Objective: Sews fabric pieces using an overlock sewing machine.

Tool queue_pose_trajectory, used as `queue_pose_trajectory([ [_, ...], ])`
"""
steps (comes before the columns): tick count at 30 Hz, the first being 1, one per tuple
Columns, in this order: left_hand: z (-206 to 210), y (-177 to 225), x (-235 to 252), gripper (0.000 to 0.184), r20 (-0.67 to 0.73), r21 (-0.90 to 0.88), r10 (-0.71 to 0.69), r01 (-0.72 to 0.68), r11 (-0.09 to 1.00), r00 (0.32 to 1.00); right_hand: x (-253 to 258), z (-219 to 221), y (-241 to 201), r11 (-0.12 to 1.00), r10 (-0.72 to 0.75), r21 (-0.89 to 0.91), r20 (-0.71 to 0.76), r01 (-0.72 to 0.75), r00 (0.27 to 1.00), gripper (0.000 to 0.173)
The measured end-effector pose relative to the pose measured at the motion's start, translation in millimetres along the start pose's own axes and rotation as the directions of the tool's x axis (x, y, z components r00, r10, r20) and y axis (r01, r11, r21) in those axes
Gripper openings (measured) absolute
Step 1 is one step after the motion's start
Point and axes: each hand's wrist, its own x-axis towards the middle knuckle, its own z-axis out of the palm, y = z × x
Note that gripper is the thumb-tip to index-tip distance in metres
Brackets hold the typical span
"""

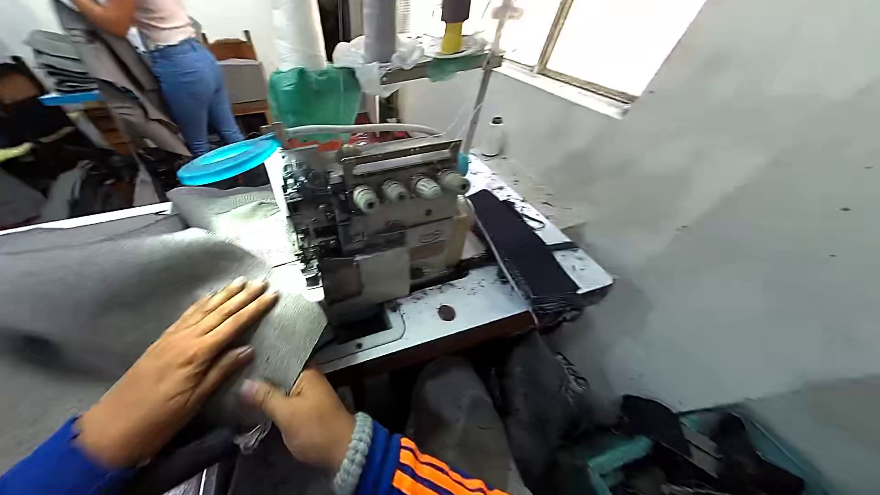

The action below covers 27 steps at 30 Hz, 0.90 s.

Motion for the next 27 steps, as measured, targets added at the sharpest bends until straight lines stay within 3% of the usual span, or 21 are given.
queue_pose_trajectory([
  [1, -0.4, 1.5, -8.8, 0.06, -0.021, 0.026, 0.002, -0.001, 1.0, 1.0, -5.9, -19.1, -5.8, 0.979, -0.007, -0.199, 0.134, 0.034, 0.991, 0.024],
  [3, -0.4, 15.4, -17.5, 0.067, -0.024, 0.071, -0.042, 0.043, 0.997, 0.999, -15.1, -73.1, -31.0, 0.785, 0.08, -0.606, 0.299, 0.124, 0.951, 0.029],
  [4, 2.9, 23.4, -18.7, 0.07, -0.039, 0.1, -0.075, 0.079, 0.992, 0.996, -20.6, -107.0, -45.8, 0.693, 0.141, -0.717, 0.234, 0.073, 0.962, 0.03],
  [6, 13.9, 37.3, -14.1, 0.073, -0.126, 0.166, -0.138, 0.158, 0.973, 0.982, -27.9, -182.8, -67.4, 0.606, 0.206, -0.766, -0.11, -0.215, 0.972, 0.031],
  [8, 19.3, 44.4, 0.7, 0.071, -0.234, 0.228, -0.177, 0.23, 0.946, 0.956, -17.6, -254.9, -76.5, 0.557, 0.03, -0.716, -0.489, -0.421, 0.872, 0.034],
  [9, 19.4, 44.2, 11.7, 0.071, -0.268, 0.25, -0.169, 0.237, 0.939, 0.949, -5.5, -285.2, -80.9, 0.522, -0.107, -0.712, -0.601, -0.47, 0.792, 0.034],
  [11, 20.0, 32.6, 36.4, 0.071, -0.298, 0.287, -0.09, 0.179, 0.941, 0.95, 27.6, -330.1, -84.9, 0.456, -0.217, -0.708, -0.676, -0.54, 0.704, 0.032],
  [13, 21.6, 15.8, 54.8, 0.072, -0.262, 0.238, -0.035, 0.1, 0.966, 0.964, 61.8, -357.5, -72.7, 0.374, -0.165, -0.726, -0.664, -0.577, 0.729, 0.033],
  [18, 17.6, -1.6, 60.8, 0.068, -0.139, 0.097, 0.008, 0.006, 0.995, 0.99, 98.4, -368.5, -66.8, 0.213, -0.231, -0.81, -0.585, -0.546, 0.778, 0.031],
  [20, 16.2, -1.5, 58.8, 0.056, -0.138, 0.096, 0.042, -0.028, 0.995, 0.99, 100.4, -368.6, -65.1, 0.176, -0.239, -0.834, -0.551, -0.522, 0.8, 0.029],
  [24, 6.1, 5.4, 67.6, 0.024, -0.114, -0.01, 0.187, -0.189, 0.982, 0.976, 67.4, -343.1, -71.6, 0.381, -0.389, -0.864, -0.474, -0.33, 0.79, 0.026],
  [27, -12.0, 5.2, 70.8, 0.015, 0.022, -0.196, 0.184, -0.176, 0.965, 0.983, 8.2, -279.2, -79.0, 0.518, -0.561, -0.845, -0.456, -0.137, 0.691, 0.04],
])
